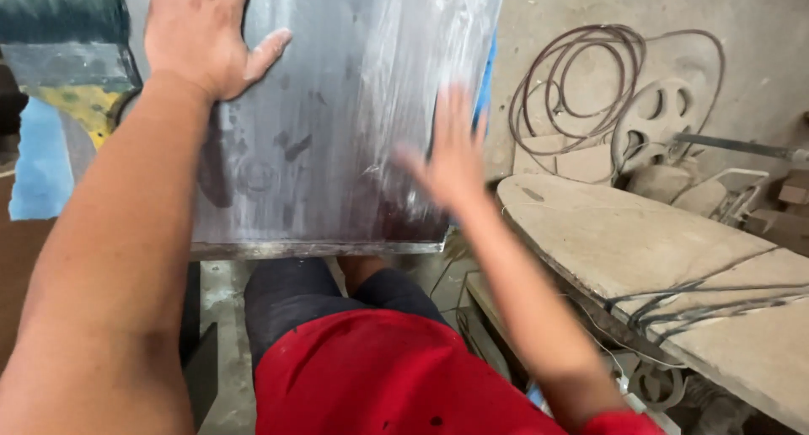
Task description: A person manually sands the surface of a rectangular board using sandpaper in a workshop environment.
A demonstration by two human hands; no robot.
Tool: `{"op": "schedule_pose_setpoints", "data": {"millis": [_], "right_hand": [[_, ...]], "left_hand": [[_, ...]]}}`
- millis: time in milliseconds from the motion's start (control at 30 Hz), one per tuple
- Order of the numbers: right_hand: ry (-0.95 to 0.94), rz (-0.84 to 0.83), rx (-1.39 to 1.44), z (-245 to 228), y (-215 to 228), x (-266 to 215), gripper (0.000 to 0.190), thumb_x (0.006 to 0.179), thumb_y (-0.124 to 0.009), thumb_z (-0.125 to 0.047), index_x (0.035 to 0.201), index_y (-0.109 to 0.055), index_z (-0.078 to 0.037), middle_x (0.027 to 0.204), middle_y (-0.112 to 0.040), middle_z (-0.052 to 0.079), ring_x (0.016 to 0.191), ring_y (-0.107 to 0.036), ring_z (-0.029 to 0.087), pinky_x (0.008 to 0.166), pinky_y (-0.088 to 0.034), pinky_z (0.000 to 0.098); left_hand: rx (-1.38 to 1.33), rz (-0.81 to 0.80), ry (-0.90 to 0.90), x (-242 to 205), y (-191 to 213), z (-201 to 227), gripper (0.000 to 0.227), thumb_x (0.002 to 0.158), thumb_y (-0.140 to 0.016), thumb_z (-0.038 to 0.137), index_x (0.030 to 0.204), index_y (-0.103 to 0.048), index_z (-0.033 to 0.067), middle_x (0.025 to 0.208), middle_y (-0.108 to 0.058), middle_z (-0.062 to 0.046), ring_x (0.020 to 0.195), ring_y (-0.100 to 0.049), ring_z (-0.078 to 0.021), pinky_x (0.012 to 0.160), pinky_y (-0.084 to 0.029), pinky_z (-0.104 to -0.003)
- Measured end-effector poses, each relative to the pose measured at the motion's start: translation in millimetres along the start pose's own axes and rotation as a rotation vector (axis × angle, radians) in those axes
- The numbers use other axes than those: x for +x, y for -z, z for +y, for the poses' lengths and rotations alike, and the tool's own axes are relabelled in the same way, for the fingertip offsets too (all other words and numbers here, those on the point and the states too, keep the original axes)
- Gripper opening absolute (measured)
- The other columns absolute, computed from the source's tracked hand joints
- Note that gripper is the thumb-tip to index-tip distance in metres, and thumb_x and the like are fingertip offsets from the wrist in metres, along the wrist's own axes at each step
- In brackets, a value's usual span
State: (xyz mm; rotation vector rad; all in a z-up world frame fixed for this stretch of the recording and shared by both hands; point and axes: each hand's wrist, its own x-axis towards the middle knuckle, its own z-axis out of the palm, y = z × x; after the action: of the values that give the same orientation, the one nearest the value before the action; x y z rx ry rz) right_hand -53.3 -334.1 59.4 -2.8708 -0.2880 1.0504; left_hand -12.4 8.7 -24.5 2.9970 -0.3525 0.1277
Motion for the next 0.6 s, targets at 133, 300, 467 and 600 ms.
{"op": "schedule_pose_setpoints", "data": {"millis": [133,300,467,600], "right_hand": [[0.143,0.153,-0.007,23.4,-102.4,-77.2,0.108,0.096,-0.051,-0.071,0.164,-0.005,-0.001,0.173,-0.003,0.021,0.161,-0.002,0.036,0.125,0.001,0.0633],[0.101,0.148,-0.1,20.1,-77.5,-40.1,0.109,0.096,-0.038,-0.079,0.165,-0.004,-0.001,0.173,-0.002,0.02,0.161,-0.001,0.033,0.126,0.002,0.0604],[0.135,0.198,0.015,19.0,-107.2,-76.6,0.11,0.094,-0.056,-0.071,0.164,-0.01,0.001,0.172,-0.009,0.023,0.161,-0.005,0.039,0.124,-0.003,0.0664],[0.102,0.172,-0.087,25.3,-91.0,-43.4,0.11,0.094,-0.05,-0.077,0.165,-0.009,-0.004,0.173,-0.007,0.018,0.161,-0.004,0.033,0.124,0.003,0.0652]], "left_hand": [[-0.215,-0.062,-0.007,6.6,25.8,5.4,0.077,0.112,-0.049,0.055,0.168,-0.041,0.002,0.162,-0.046,-0.029,0.142,-0.04,-0.0486,0.112,-0.022,-0.06],[-0.158,-0.033,-0.006,3.0,11.9,1.9,0.075,0.112,-0.055,0.057,0.163,-0.051,0.0017,0.154,-0.056,-0.029,0.135,-0.046,-0.0468,0.111,-0.025,-0.055],[-0.147,-0.04,-0.005,2.7,10.5,0.7,0.077,0.114,-0.052,0.059,0.164,-0.05,0.0009,0.153,-0.057,-0.03,0.135,-0.046,-0.048,0.112,-0.024,-0.055],[-0.19,-0.045,0.005,4.4,13.2,1.9,0.078,0.11,-0.056,0.057,0.163,-0.05,0.001,0.153,-0.054,-0.03,0.133,-0.046,-0.0494,0.112,-0.023,-0.058]]}}
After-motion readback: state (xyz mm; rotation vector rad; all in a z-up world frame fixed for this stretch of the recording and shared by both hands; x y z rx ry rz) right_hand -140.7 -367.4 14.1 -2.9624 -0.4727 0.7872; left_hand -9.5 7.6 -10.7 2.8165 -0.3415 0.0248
